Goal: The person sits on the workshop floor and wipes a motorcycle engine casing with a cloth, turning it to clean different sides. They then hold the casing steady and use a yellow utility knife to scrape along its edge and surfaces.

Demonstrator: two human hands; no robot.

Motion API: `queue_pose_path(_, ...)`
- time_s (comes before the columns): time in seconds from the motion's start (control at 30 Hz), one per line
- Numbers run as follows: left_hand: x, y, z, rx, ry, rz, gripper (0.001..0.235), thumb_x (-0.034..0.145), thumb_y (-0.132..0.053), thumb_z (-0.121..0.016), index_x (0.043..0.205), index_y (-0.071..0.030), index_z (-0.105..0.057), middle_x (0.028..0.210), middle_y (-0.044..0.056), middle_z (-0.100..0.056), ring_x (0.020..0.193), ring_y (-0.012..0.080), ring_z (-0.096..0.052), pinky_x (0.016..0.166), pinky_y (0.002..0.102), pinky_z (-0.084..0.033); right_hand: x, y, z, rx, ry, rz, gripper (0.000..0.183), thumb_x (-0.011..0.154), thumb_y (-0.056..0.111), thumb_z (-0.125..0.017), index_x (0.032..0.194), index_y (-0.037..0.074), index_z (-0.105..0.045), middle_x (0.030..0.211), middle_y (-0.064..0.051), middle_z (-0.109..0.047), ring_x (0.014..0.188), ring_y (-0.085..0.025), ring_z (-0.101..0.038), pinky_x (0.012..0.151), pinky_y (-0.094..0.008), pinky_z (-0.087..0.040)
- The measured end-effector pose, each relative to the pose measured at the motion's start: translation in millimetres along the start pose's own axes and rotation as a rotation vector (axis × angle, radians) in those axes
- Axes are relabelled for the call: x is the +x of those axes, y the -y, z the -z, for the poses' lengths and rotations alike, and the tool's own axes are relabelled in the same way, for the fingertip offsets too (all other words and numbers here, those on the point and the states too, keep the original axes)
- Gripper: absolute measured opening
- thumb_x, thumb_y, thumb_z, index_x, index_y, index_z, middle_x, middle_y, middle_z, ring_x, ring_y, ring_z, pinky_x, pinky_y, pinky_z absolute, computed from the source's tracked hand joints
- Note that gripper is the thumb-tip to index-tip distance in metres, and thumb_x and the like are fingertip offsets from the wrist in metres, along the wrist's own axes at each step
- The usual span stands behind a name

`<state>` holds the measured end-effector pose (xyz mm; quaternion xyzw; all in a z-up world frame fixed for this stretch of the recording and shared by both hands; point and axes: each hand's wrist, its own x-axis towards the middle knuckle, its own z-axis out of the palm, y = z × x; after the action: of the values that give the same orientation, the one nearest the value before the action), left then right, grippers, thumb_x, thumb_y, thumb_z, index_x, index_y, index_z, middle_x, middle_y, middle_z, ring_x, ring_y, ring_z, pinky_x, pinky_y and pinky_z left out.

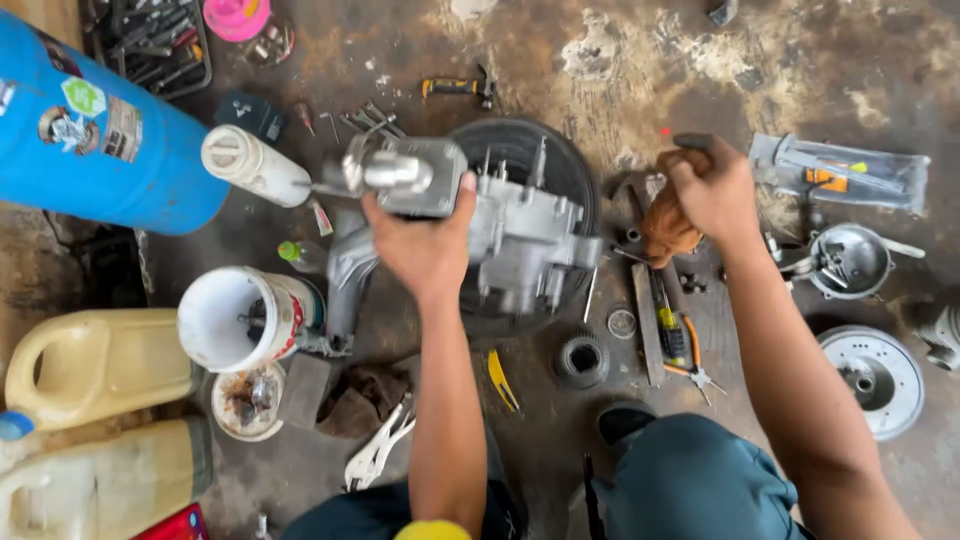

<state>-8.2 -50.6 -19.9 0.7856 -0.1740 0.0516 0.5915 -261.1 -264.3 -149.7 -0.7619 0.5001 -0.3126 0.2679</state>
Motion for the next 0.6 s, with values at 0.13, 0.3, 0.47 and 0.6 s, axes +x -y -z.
queue_pose_path(0.13, -11.8, 45.9, -26.9, -0.028, 0.02, 0.12, 0.089, 0.054, -0.032, -0.098, 0.128, 0.0, -0.059, 0.118, 0.03, -0.068, 0.121, 0.0454, -0.062, 0.109, 0.054, -0.047, -64.3, 2.5, 20.9, 0.213, -0.053, -0.145, 0.017, 0.099, 0.019, -0.063, 0.098, 0.003, -0.067, 0.078, -0.021, -0.061, 0.084, -0.03, -0.063, 0.075, -0.045, -0.048)
queue_pose_path(0.3, -6.0, 55.1, -20.2, 0.031, 0.018, 0.148, 0.098, 0.055, -0.041, -0.1, 0.134, -0.006, -0.055, 0.124, 0.025, -0.068, 0.125, 0.0405, -0.061, 0.113, 0.05, -0.046, -99.9, -6.0, 13.9, 0.371, -0.113, -0.332, 0.017, 0.095, 0.025, -0.064, 0.104, 0.01, -0.065, 0.086, -0.009, -0.064, 0.089, -0.023, -0.063, 0.08, -0.042, -0.049)
queue_pose_path(0.47, 4.3, 60.3, -27.5, 0.059, 0.06, 0.147, 0.106, 0.054, -0.047, -0.1, 0.139, -0.007, -0.052, 0.127, 0.026, -0.067, 0.126, 0.0421, -0.061, 0.116, 0.051, -0.044, -112.5, 11.4, 17.7, 0.631, -0.237, -0.361, 0.02, 0.091, 0.017, -0.065, 0.109, 0.009, -0.059, 0.102, -0.004, -0.062, 0.103, -0.017, -0.058, 0.094, -0.036, -0.048)
queue_pose_path(0.6, 10.8, 70.0, -36.5, 0.024, 0.143, 0.09, 0.104, 0.069, -0.051, -0.095, 0.147, -0.01, -0.041, 0.132, 0.026, -0.063, 0.129, 0.0452, -0.057, 0.117, 0.054, -0.035, -113.0, 27.9, 16.8, 0.67, -0.242, -0.171, 0.025, 0.092, 0.004, -0.068, 0.115, 0.0, -0.06, 0.105, -0.02, -0.062, 0.105, -0.027, -0.059, 0.097, -0.046, -0.047)
